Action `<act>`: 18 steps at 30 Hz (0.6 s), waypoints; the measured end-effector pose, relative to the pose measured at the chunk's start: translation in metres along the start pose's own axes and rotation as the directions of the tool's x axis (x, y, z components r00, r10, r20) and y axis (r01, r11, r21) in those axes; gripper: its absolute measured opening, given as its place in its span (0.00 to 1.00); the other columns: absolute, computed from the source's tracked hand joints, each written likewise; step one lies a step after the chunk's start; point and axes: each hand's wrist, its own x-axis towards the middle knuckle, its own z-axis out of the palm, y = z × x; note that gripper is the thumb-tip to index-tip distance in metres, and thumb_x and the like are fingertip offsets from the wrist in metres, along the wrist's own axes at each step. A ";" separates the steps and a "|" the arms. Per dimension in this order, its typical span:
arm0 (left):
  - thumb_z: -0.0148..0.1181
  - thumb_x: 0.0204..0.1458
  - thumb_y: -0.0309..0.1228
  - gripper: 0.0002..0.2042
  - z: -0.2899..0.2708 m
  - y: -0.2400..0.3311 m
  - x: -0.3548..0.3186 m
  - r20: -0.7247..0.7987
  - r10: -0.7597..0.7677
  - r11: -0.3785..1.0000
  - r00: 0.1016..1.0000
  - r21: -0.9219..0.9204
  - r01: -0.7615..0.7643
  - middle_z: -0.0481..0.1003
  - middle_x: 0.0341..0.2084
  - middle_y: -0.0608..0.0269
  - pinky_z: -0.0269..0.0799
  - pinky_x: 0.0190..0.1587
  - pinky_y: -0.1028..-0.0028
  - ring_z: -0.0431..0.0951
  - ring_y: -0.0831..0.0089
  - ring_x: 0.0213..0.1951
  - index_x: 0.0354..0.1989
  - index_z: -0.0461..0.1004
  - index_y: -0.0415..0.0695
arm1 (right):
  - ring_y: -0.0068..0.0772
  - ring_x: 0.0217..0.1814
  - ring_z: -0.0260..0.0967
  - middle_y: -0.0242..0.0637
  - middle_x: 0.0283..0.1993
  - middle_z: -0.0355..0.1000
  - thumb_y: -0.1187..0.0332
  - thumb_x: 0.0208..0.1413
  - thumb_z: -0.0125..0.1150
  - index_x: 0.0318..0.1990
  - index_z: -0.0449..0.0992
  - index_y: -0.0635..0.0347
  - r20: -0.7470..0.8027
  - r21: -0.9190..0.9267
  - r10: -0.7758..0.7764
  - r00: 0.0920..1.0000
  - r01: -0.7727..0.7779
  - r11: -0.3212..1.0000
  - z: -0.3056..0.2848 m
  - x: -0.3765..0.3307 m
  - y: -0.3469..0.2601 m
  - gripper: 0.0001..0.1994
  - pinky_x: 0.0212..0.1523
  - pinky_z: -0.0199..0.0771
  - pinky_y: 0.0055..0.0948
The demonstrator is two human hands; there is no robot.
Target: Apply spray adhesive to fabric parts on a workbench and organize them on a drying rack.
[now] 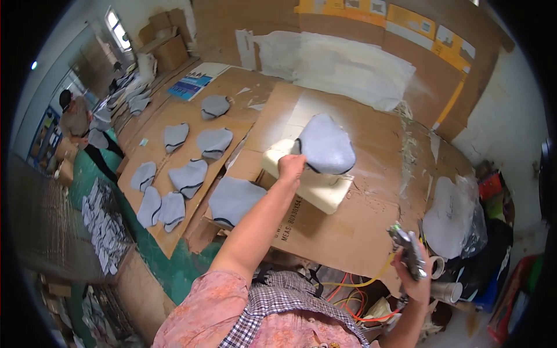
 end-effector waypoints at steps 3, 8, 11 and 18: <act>0.54 0.34 0.23 0.04 0.024 0.005 -0.011 0.012 -0.003 0.999 1.000 -0.052 0.003 0.65 0.10 0.67 0.57 0.18 0.77 0.62 0.79 0.14 0.13 0.67 0.39 | 0.19 0.33 0.63 0.32 0.33 0.66 0.79 0.42 0.53 0.51 0.63 0.60 0.124 -0.172 -0.030 0.992 0.051 0.984 0.048 0.025 0.027 0.24 0.35 0.66 0.20; 0.54 0.34 0.22 0.03 0.033 -0.021 -0.024 -0.001 -0.057 0.998 0.998 0.035 0.057 0.66 0.11 0.66 0.59 0.19 0.79 0.63 0.78 0.15 0.14 0.68 0.39 | 0.51 0.38 0.67 0.49 0.37 0.69 0.77 0.38 0.53 0.51 0.64 0.51 0.165 -0.311 -0.134 0.977 0.180 0.933 0.135 0.078 0.082 0.26 0.37 0.68 0.37; 0.54 0.36 0.23 0.03 0.035 -0.030 -0.031 -0.041 -0.086 0.996 0.995 0.025 0.087 0.67 0.13 0.66 0.59 0.19 0.80 0.64 0.79 0.15 0.16 0.68 0.39 | 0.52 0.40 0.67 0.49 0.38 0.69 0.75 0.39 0.51 0.50 0.64 0.49 0.129 -0.424 0.019 0.992 0.038 0.905 0.160 0.099 0.120 0.25 0.37 0.67 0.42; 0.54 0.43 0.30 0.03 0.017 0.090 -0.063 0.219 0.104 0.953 0.970 -0.301 -0.034 0.71 0.20 0.67 0.65 0.30 0.79 0.71 0.78 0.25 0.24 0.69 0.45 | 0.49 0.43 0.68 0.50 0.42 0.69 0.75 0.38 0.52 0.53 0.63 0.53 0.154 -0.335 0.071 0.986 -0.015 0.942 0.187 0.098 0.160 0.27 0.41 0.66 0.38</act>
